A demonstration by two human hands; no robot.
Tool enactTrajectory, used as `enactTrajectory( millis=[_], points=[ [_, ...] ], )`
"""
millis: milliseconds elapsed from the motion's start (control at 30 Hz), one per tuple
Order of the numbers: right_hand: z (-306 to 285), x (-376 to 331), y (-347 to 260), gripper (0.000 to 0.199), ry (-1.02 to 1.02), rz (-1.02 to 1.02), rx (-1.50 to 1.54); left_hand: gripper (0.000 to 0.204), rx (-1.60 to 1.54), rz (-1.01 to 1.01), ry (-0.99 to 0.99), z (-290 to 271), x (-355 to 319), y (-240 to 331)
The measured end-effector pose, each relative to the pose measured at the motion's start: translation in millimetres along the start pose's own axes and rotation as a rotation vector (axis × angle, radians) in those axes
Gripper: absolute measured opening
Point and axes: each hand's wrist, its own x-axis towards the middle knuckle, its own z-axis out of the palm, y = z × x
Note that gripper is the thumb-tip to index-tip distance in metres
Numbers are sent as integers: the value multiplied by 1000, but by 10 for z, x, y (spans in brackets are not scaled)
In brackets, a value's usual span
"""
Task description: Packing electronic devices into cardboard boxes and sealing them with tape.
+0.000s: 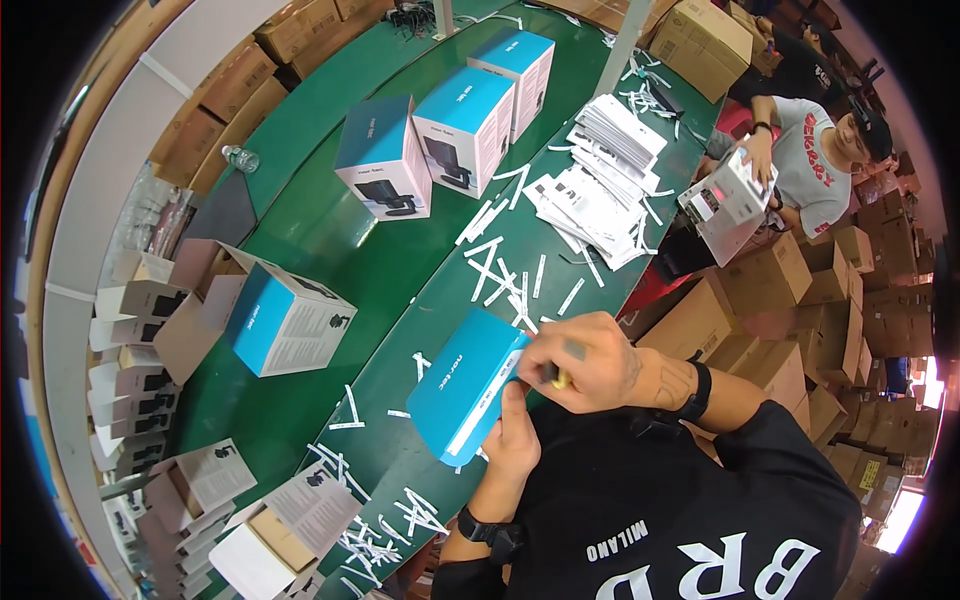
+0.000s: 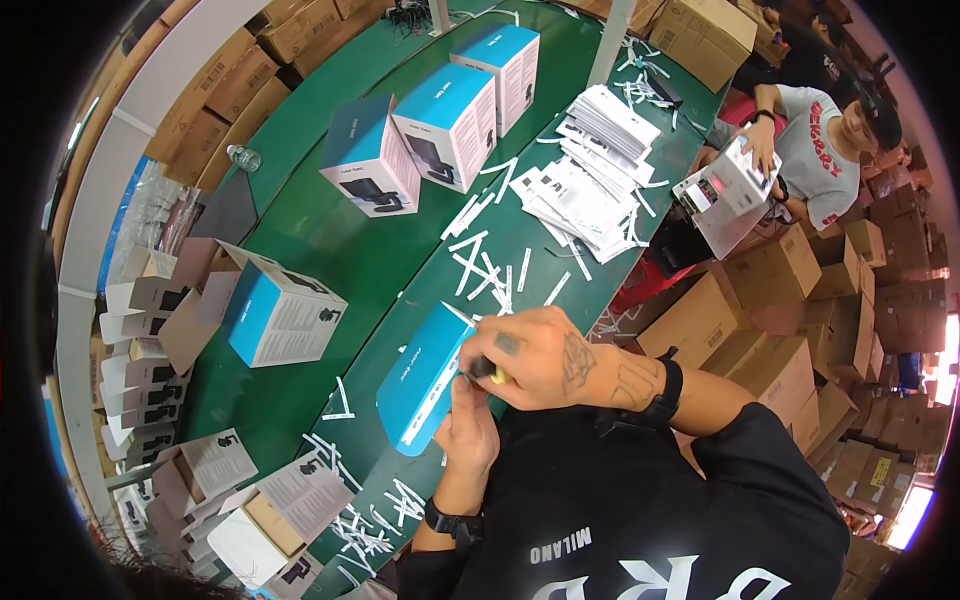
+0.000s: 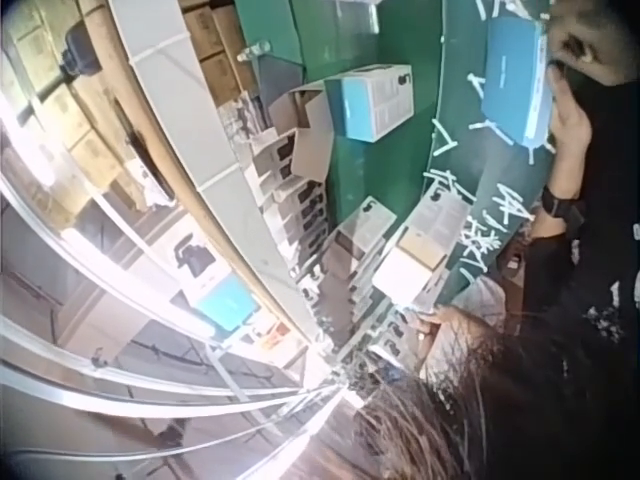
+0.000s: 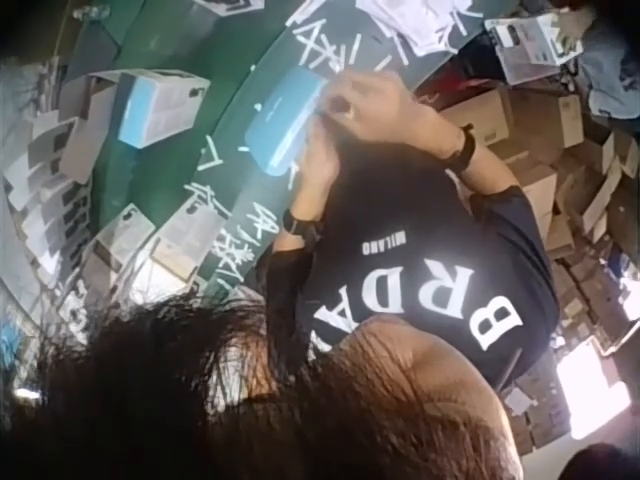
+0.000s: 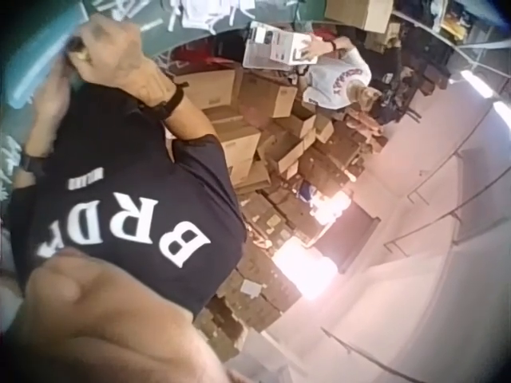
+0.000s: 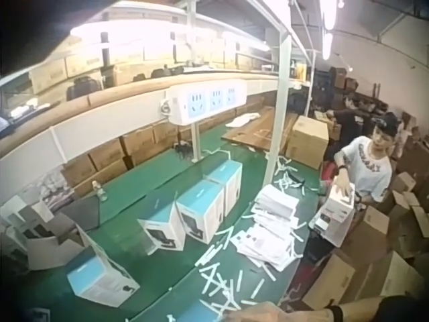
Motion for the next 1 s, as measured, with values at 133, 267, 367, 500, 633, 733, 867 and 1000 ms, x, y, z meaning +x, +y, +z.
enactTrajectory(
  millis=[133, 267, 367, 500, 633, 733, 867, 1000],
  points=[
    [-91, 65, -31, 24, 47, 32, 117, 38, -3, 14, -36, -42, -15, -30],
    [-81, 99, 14, 26, -12, 104, 36, 39, 104, 57, -23, -161, -54, -171],
    [-33, 27, 78, 23, -95, -28, -69, 39, 165, 59, -9, -180, -76, -206],
    [-11, -8, 115, 19, -48, 6, 116, 37, 202, 28, 0, -143, -81, -218],
    [-16, -128, 230, 25, 387, 275, 496, 34, 185, 3, -1, -58, -47, -138],
    [-96, -250, 701, 36, 421, 502, 451, 39, 68, 10, -20, -12, -6, -63],
    [-164, -133, 664, 50, 110, 368, 324, 38, 35, -51, 5, -45, -131, -64],
    [-6, 43, 655, 50, -173, -83, 283, 38, 54, -54, 35, -95, -206, -120]
  ],
)
